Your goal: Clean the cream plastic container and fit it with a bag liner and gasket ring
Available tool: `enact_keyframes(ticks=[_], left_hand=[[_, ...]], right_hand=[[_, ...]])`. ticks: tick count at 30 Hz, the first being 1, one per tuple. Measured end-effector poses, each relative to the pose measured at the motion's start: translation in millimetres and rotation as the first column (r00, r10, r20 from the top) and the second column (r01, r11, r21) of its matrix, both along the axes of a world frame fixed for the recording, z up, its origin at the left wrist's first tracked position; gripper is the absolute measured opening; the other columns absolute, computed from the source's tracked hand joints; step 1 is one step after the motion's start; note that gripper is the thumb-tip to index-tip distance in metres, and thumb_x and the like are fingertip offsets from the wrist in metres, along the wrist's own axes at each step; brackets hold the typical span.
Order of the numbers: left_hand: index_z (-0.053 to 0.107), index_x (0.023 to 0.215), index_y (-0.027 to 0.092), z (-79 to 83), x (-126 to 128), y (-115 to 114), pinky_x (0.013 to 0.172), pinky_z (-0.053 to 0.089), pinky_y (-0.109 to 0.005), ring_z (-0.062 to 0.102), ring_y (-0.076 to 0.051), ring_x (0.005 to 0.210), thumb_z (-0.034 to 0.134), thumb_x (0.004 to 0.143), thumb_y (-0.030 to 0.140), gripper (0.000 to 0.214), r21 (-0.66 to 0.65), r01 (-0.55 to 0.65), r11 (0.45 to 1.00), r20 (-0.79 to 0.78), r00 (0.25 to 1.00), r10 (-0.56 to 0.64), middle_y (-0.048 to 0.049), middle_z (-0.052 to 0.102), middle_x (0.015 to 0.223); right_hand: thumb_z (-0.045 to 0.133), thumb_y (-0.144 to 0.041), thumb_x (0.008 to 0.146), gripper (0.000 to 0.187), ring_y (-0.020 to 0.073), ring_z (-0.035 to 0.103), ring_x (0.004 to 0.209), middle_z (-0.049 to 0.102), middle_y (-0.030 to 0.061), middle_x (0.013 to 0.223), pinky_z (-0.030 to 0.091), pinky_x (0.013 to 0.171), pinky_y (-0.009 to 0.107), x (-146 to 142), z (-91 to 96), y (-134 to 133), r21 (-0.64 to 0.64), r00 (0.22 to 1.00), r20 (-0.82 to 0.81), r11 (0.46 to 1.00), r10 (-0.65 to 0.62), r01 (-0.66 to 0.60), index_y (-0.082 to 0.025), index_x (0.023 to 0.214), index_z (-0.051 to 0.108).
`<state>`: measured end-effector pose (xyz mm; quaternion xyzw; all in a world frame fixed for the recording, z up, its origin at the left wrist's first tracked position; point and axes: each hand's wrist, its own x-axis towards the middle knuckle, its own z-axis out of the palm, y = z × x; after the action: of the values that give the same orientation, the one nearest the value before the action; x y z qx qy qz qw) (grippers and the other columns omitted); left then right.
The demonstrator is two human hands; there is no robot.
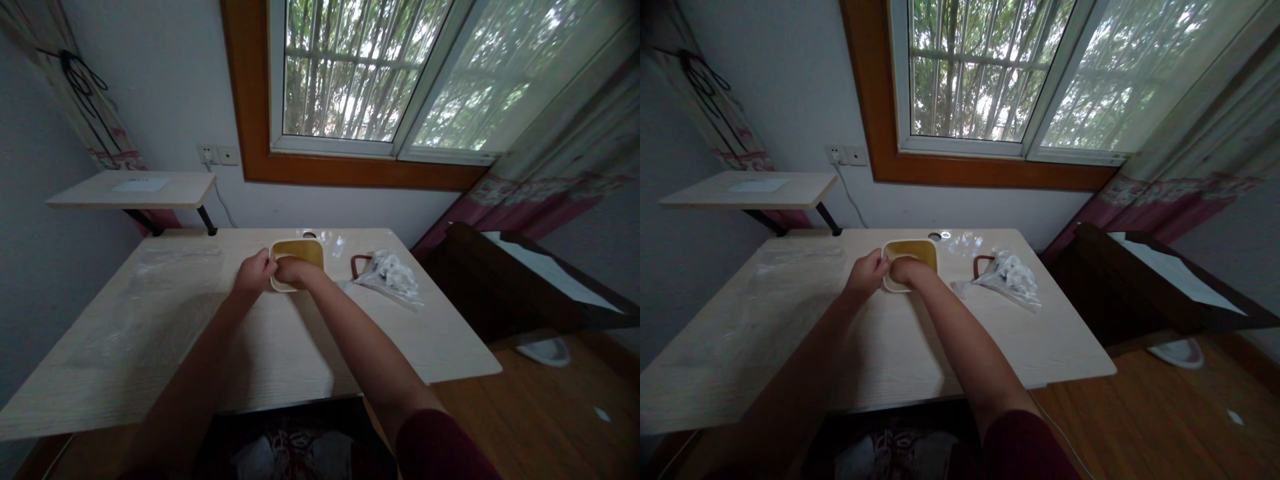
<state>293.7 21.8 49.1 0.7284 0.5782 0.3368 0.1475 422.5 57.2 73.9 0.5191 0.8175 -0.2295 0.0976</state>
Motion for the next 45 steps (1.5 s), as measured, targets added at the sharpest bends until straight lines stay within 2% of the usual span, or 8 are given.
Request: enact_keyframes(ticks=[4,8,16,20,25,31,38,45], left_hand=[[0.041,0.073,0.023,1.1,-0.8,0.3,0.062,0.027,-0.028,0.046,-0.016,0.060,0.041,0.092,0.035,0.023,-0.005,-0.015,1.000,-0.047,0.999,0.015,0.0022,0.047,0.062],[0.045,0.074,0.022,-0.1,-0.5,-0.3,0.063,0.026,-0.029,0.045,-0.016,0.063,0.042,0.093,0.033,0.022,0.022,-0.071,0.997,-0.097,0.993,0.073,0.0012,0.048,0.064],[0.046,0.073,0.022,-8.6,-6.8,0.1,0.062,0.023,-0.029,0.038,-0.015,0.060,0.045,0.094,0.032,0.023,0.078,-0.172,0.982,-0.069,0.982,0.177,0.0029,0.043,0.061],[0.047,0.071,0.022,-13.5,-13.5,0.1,0.061,0.022,-0.029,0.036,-0.015,0.057,0.047,0.092,0.029,0.022,0.102,-0.199,0.975,-0.046,0.978,0.205,0.0035,0.042,0.059],[0.049,0.071,0.022,-14.5,-17.0,-4.3,0.061,0.024,-0.028,0.039,-0.015,0.058,0.048,0.092,0.029,0.023,0.095,-0.210,0.973,-0.059,0.975,0.216,0.0031,0.044,0.058],[0.055,0.075,0.021,-17.1,-18.1,-5.8,0.061,0.025,-0.028,0.043,-0.016,0.061,0.048,0.093,0.030,0.021,0.131,-0.167,0.977,-0.099,0.979,0.180,0.0004,0.052,0.063],[0.052,0.073,0.021,-14.6,-20.4,-3.8,0.062,0.026,-0.028,0.042,-0.015,0.060,0.046,0.093,0.031,0.023,0.131,-0.132,0.983,-0.106,0.984,0.146,0.0011,0.050,0.063],[0.048,0.071,0.022,-6.8,-21.5,-4.2,0.060,0.023,-0.028,0.039,-0.014,0.059,0.046,0.093,0.033,0.026,0.104,-0.115,0.988,-0.075,0.990,0.123,0.0024,0.045,0.060]], right_hand=[[0.050,-0.019,0.100,0.028,0.0248,0.069,0.107,0.071,0.0160,0.124,0.052,0.089,0.029,1.0,1.5,-0.9,0.051,0.997,-0.079,0.999,0.015,-0.011,-0.009,0.116,0.071],[0.050,-0.016,0.096,0.031,0.0242,0.069,0.111,0.071,0.0162,0.128,0.051,0.088,0.025,1.4,4.1,-4.3,0.076,0.994,-0.089,0.995,0.067,-0.060,-0.009,0.116,0.073],[0.046,-0.025,0.097,0.037,0.0296,0.072,0.107,0.074,0.0226,0.118,0.053,0.089,0.034,9.3,14.7,-36.3,0.138,0.990,-0.035,0.982,0.138,-0.132,-0.008,0.119,0.071],[0.045,-0.031,0.099,0.038,0.0291,0.073,0.104,0.075,0.0196,0.114,0.053,0.091,0.036,25.5,17.3,-66.1,0.282,0.971,-0.106,0.943,0.213,-0.176,-0.012,0.121,0.069],[0.052,-0.011,0.093,0.045,0.0237,0.070,0.111,0.073,0.0147,0.123,0.051,0.097,0.033,48.7,4.5,-90.4,0.401,0.944,-0.200,0.901,0.263,-0.166,-0.017,0.136,0.061],[0.048,-0.012,0.098,0.040,0.0207,0.067,0.119,0.071,0.0134,0.129,0.049,0.105,0.035,65.5,-14.4,-100.9,0.475,0.899,-0.331,0.874,0.288,-0.105,-0.017,0.135,0.063],[0.049,-0.019,0.100,0.036,0.0196,0.072,0.111,0.075,0.0052,0.124,0.053,0.099,0.034,75.6,-6.8,-103.5,0.263,0.780,-0.620,0.958,0.077,0.114,-0.025,0.130,0.068],[0.048,-0.026,0.100,0.034,0.0208,0.070,0.114,0.075,0.0060,0.124,0.051,0.103,0.036,76.9,-7.4,-89.9,0.140,0.635,-0.761,0.921,-0.135,0.364,-0.022,0.125,0.071]])
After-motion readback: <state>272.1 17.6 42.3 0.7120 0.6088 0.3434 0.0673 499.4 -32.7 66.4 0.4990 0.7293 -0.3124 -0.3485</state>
